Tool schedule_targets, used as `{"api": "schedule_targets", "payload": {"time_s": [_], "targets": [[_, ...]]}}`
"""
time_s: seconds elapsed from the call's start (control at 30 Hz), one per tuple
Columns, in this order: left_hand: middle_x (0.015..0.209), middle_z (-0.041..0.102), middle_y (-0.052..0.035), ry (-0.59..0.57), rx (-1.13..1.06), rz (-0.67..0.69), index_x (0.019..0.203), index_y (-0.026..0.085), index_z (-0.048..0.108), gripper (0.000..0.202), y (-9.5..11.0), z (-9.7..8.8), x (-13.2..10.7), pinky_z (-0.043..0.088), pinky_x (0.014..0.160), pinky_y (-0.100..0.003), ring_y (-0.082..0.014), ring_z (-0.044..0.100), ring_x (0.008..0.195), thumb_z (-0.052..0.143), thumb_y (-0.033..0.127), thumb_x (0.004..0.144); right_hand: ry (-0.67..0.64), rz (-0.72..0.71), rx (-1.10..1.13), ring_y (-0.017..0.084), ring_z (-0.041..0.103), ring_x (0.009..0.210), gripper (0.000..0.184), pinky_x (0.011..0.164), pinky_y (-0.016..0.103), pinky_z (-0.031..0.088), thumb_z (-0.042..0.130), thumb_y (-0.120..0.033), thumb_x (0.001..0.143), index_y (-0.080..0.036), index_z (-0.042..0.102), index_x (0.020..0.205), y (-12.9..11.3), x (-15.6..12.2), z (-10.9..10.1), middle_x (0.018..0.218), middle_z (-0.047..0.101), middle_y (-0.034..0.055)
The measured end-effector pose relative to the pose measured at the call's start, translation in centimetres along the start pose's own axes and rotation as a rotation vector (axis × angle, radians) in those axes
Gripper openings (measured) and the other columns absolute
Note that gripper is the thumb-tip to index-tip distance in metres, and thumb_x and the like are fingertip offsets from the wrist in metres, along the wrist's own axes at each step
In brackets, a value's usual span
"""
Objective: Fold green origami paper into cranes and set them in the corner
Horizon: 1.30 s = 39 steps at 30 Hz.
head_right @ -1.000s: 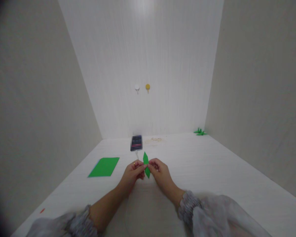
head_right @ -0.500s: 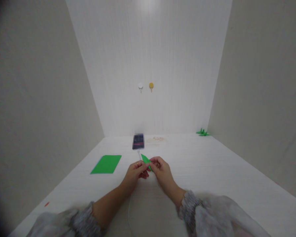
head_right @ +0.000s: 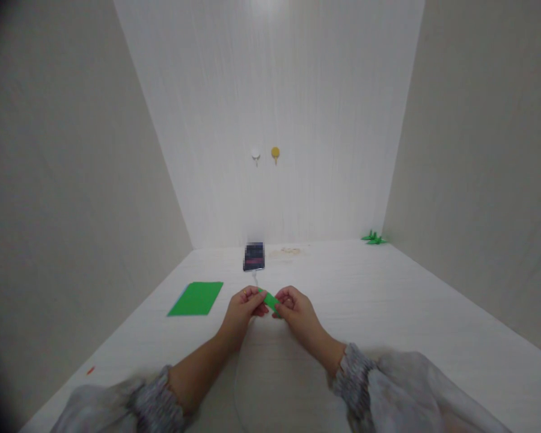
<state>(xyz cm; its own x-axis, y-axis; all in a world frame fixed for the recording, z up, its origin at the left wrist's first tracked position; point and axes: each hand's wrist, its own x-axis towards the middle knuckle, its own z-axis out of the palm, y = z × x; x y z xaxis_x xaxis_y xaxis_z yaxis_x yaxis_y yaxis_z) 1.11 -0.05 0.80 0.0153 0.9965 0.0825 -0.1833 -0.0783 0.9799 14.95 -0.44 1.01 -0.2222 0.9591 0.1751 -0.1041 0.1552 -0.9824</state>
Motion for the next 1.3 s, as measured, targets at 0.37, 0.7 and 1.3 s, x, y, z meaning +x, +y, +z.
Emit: {"api": "schedule_targets", "payload": {"time_s": [0.37,0.7,1.3], "targets": [[0.054,0.058,-0.0017,0.020,-0.151,-0.043,0.065,0.012,0.050,0.028,0.47,0.12,-0.31,0.041,0.050,-0.021,-0.0106,0.055,0.049,0.055,0.039,0.070,0.014,-0.038,-0.063,0.014,0.057,0.052,0.021,0.056,0.027,0.041,0.058,-0.033,0.065,-0.017,0.051,0.077,-0.64,-0.22,-0.10,0.050,0.058,-0.0029],[0.055,0.058,-0.0004,0.020,-0.081,0.035,0.076,0.011,0.058,0.027,0.29,-0.51,-0.03,0.040,0.053,-0.020,-0.0090,0.053,0.051,0.064,0.034,0.063,0.027,-0.065,0.006,0.012,0.054,0.050,0.019,0.056,0.025,0.040,0.060,-0.030,0.066,-0.016,0.054,0.077,-0.03,-0.13,-0.54,0.050,0.059,-0.0028],[0.057,0.057,-0.0010,0.137,-0.199,-0.059,0.069,0.013,0.050,0.038,0.21,-0.38,0.19,0.039,0.046,-0.020,-0.0105,0.055,0.048,0.055,0.050,0.066,0.057,-0.068,-0.066,0.014,0.057,0.052,0.022,0.056,0.026,0.042,0.062,-0.033,0.064,-0.016,0.056,0.078,-0.06,-0.05,-0.67,0.053,0.060,-0.0021]]}}
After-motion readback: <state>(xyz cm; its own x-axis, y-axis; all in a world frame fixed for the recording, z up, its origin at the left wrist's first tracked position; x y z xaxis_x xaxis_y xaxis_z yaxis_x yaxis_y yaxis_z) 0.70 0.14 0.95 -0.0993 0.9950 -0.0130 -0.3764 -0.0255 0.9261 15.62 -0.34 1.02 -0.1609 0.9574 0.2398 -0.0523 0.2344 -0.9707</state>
